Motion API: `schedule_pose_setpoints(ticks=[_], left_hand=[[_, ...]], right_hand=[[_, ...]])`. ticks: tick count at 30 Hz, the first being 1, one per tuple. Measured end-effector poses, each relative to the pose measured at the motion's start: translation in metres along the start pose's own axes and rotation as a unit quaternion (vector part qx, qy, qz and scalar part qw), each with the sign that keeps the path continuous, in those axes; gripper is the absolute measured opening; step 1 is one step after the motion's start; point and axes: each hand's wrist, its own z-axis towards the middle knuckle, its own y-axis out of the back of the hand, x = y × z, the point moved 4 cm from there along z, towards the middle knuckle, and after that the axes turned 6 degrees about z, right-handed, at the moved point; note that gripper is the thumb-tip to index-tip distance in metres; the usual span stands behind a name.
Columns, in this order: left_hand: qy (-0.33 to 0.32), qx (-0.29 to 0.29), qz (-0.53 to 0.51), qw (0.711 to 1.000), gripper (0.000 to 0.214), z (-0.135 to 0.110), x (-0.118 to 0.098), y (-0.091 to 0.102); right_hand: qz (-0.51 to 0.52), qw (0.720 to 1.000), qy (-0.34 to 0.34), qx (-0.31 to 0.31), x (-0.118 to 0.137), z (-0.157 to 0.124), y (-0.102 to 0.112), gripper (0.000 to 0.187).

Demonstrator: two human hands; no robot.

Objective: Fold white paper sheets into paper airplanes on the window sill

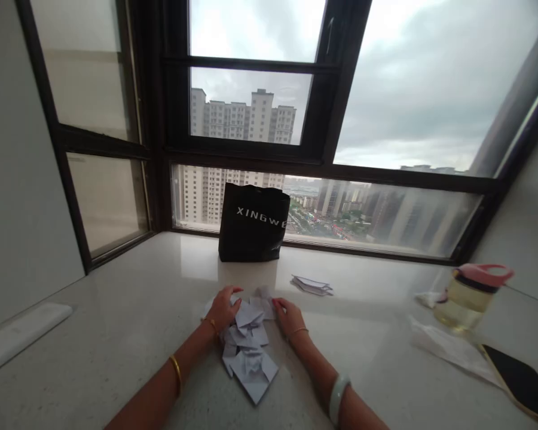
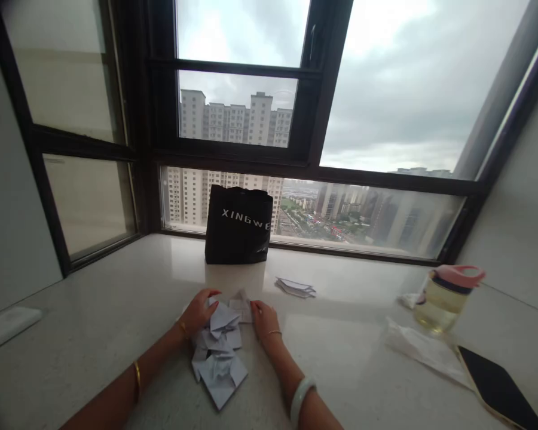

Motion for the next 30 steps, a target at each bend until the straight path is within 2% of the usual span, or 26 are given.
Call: schedule_pose_setpoints(ticks=[3, 6, 9, 12, 15, 17, 20, 25, 30], left_hand=[[0.002, -0.009, -0.02, 1.0, 0.033, -0.01, 0.002, -0.001], [0.0, -0.026, -0.059, 0.998, 0.042, -0.015, -0.001, 0.0], [0.017, -0.041, -0.126, 0.991, 0.046, -0.017, -0.004, 0.001], [0.06, -0.029, -0.228, 0.971, 0.045, -0.017, -0.006, 0.0], [0.094, 0.001, -0.295, 0.951, 0.039, -0.017, -0.007, -0.003], [0.106, -0.001, -0.303, 0.947, 0.033, -0.017, -0.006, -0.002], [0.118, -0.038, -0.321, 0.939, 0.032, -0.017, -0.003, 0.003], [0.149, -0.088, -0.368, 0.913, 0.043, -0.017, 0.002, 0.01], [0.174, -0.096, -0.383, 0.902, 0.052, -0.018, 0.004, 0.009]], right_hand=[[0.045, 0.998, 0.001, -0.048, 0.002, -0.003, 0.009, 0.049], [0.141, 0.987, 0.008, -0.077, 0.007, -0.007, 0.013, 0.049], [0.257, 0.965, 0.006, -0.055, 0.012, -0.011, 0.008, 0.042], [0.302, 0.953, 0.003, -0.008, 0.018, -0.014, -0.001, 0.039], [0.31, 0.95, 0.013, 0.035, 0.025, -0.018, -0.006, 0.037], [0.307, 0.951, 0.014, 0.042, 0.029, -0.021, -0.007, 0.036], [0.308, 0.951, -0.002, 0.012, 0.032, -0.024, -0.004, 0.037], [0.302, 0.953, -0.025, -0.007, 0.026, -0.025, -0.002, 0.039], [0.241, 0.97, 0.008, -0.014, 0.017, -0.023, 0.001, 0.034]])
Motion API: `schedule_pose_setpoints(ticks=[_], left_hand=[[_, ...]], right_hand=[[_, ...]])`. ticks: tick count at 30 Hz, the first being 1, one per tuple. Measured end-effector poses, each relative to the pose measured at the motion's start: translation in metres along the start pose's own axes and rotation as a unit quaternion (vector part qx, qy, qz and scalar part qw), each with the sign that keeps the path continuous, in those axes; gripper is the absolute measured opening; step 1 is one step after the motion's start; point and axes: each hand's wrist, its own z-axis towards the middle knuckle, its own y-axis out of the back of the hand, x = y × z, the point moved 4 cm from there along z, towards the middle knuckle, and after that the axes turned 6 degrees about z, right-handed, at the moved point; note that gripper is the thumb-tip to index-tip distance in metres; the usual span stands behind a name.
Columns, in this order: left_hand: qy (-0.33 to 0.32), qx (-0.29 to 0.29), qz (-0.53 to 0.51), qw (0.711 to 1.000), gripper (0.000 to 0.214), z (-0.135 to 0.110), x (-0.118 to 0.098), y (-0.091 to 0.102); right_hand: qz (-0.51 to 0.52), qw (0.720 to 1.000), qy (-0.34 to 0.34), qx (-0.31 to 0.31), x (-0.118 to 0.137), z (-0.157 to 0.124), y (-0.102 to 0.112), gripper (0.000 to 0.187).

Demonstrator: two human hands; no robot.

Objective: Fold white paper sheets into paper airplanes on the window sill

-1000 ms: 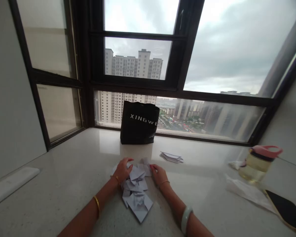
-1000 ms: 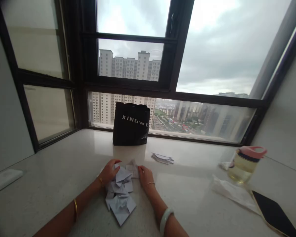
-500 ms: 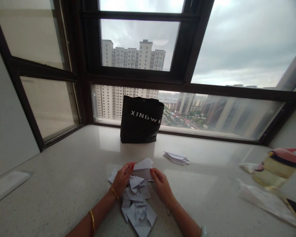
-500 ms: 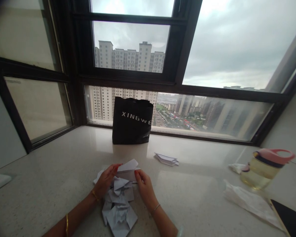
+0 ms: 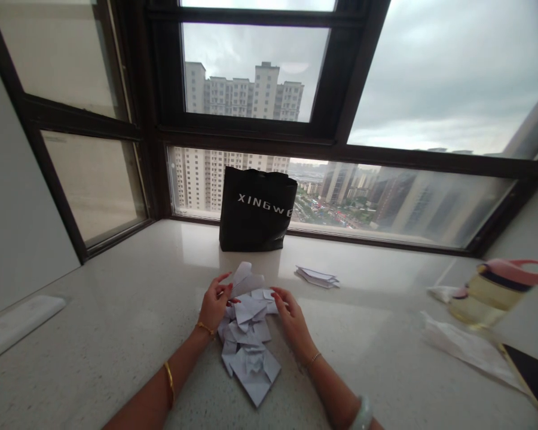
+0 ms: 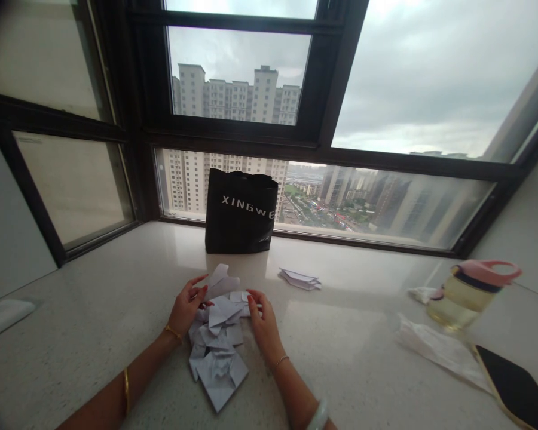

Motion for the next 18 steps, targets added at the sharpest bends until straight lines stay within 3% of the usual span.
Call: schedule_pose_setpoints(ticks=[7, 18], left_hand=[[0.002, 0.0, -0.036, 0.999, 0.054, 0.003, 0.007, 0.0], [0.01, 0.045, -0.045, 0.998, 0.055, -0.002, 0.008, -0.007]], right_hand=[[-0.154, 0.983, 0.078, 0.06, -0.009, 0.006, 0.014, 0.032], [-0.152, 0.977, 0.08, 0.13, -0.024, -0.001, -0.003, 0.045]])
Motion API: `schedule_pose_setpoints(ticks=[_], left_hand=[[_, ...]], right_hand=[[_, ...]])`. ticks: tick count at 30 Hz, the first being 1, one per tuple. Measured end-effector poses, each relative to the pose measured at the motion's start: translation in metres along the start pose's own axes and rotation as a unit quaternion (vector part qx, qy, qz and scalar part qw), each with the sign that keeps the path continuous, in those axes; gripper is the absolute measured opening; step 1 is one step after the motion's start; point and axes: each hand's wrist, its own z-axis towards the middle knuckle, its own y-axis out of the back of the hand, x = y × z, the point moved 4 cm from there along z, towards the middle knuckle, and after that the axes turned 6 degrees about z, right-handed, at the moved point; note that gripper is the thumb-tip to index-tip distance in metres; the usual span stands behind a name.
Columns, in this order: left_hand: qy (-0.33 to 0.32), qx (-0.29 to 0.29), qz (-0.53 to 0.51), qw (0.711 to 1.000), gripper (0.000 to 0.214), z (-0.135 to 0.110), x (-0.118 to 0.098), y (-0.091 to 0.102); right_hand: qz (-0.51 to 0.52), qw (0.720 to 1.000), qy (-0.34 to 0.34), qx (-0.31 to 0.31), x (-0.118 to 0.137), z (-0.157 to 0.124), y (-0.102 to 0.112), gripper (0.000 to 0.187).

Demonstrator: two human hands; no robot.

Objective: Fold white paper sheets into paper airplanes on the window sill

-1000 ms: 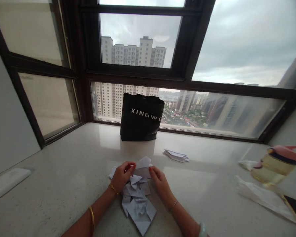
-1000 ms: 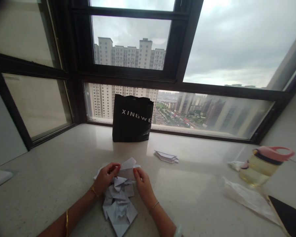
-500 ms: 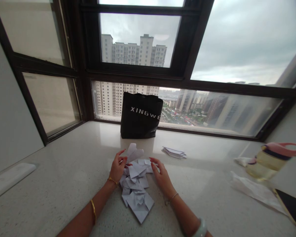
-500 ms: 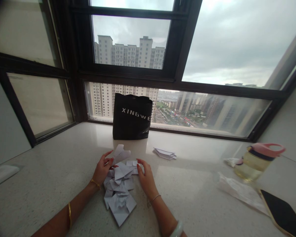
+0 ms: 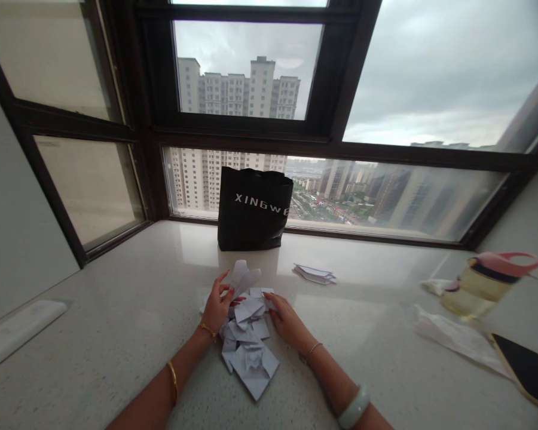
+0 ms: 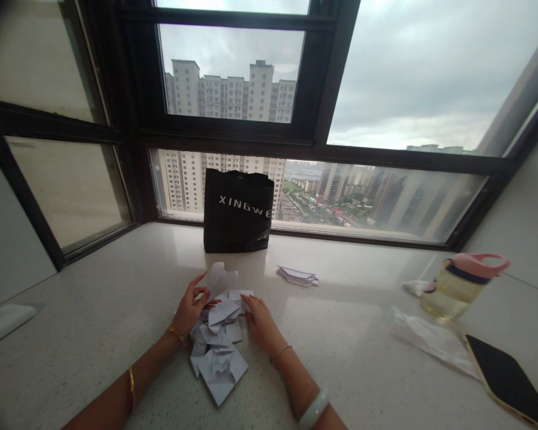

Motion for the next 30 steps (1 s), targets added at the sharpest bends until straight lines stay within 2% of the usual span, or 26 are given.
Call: schedule_pose_setpoints(ticks=[5, 11, 17, 21, 26, 30], left_hand=[[-0.015, -0.039, 0.014, 0.999, 0.042, 0.002, 0.0, 0.006], [0.048, -0.063, -0.09, 0.993, 0.039, 0.003, 0.006, 0.004], [0.068, -0.079, -0.132, 0.986, 0.054, -0.002, 0.002, -0.004], [0.07, -0.064, -0.075, 0.993, 0.056, -0.005, 0.001, -0.004], [0.067, -0.038, -0.066, 0.995, 0.05, -0.001, -0.004, 0.001], [0.079, -0.01, -0.061, 0.995, 0.049, 0.001, -0.009, 0.005]], right_hand=[[-0.003, 1.0, -0.002, 0.016, 0.001, 0.0, 0.003, 0.05], [-0.009, 1.0, -0.016, 0.025, 0.0, -0.001, 0.005, 0.051], [-0.002, 1.0, 0.004, 0.011, 0.004, -0.001, 0.005, 0.046], [-0.001, 0.999, 0.036, 0.002, 0.009, 0.001, 0.008, 0.046], [-0.03, 0.999, -0.002, 0.035, 0.005, -0.001, 0.004, 0.05], [-0.042, 0.999, -0.014, 0.002, 0.006, -0.001, 0.006, 0.046]])
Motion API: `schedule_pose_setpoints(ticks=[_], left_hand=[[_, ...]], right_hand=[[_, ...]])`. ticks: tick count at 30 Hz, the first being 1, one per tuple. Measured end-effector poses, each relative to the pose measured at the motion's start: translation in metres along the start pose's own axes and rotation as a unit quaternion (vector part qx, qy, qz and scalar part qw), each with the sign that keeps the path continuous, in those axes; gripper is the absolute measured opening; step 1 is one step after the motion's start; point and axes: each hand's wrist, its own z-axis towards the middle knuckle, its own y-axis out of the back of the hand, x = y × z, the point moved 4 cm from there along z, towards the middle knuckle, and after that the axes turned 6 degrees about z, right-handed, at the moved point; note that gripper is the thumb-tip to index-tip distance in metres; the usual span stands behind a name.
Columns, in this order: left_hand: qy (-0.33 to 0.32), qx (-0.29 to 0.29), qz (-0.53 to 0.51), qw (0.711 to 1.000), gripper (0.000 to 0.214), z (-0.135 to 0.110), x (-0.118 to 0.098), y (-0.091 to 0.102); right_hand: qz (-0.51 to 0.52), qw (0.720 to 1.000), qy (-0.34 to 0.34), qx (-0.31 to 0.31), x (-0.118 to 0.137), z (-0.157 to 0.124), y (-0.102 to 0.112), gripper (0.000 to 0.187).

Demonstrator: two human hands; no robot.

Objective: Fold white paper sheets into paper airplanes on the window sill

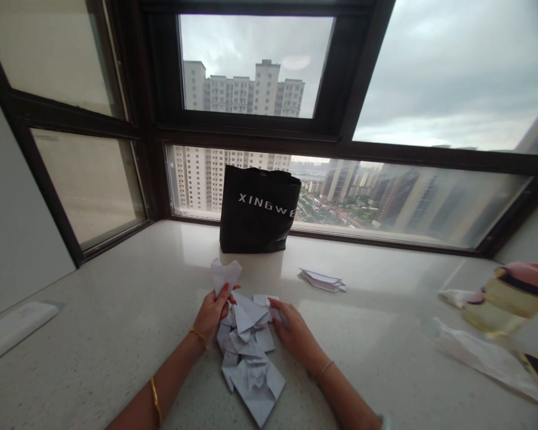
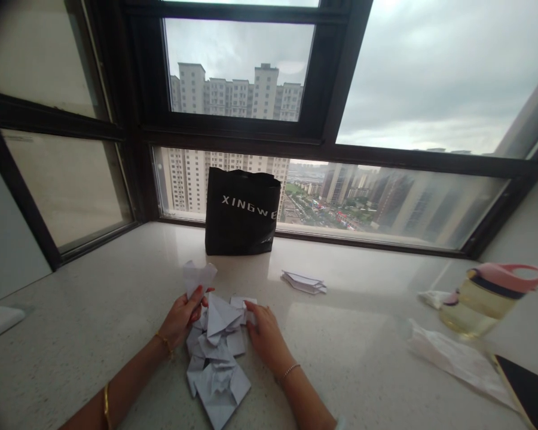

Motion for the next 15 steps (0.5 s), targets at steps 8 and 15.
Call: schedule_pose_setpoints(ticks=[8, 15], left_hand=[[0.035, 0.036, -0.068, 0.996, 0.043, -0.005, 0.003, -0.006], [0.104, 0.083, -0.09, 0.987, 0.061, -0.006, 0.01, -0.012]], right_hand=[[-0.041, 0.997, 0.067, 0.007, 0.03, -0.002, -0.002, 0.046], [-0.052, 0.998, 0.024, -0.006, 0.028, 0.002, -0.005, 0.018]])
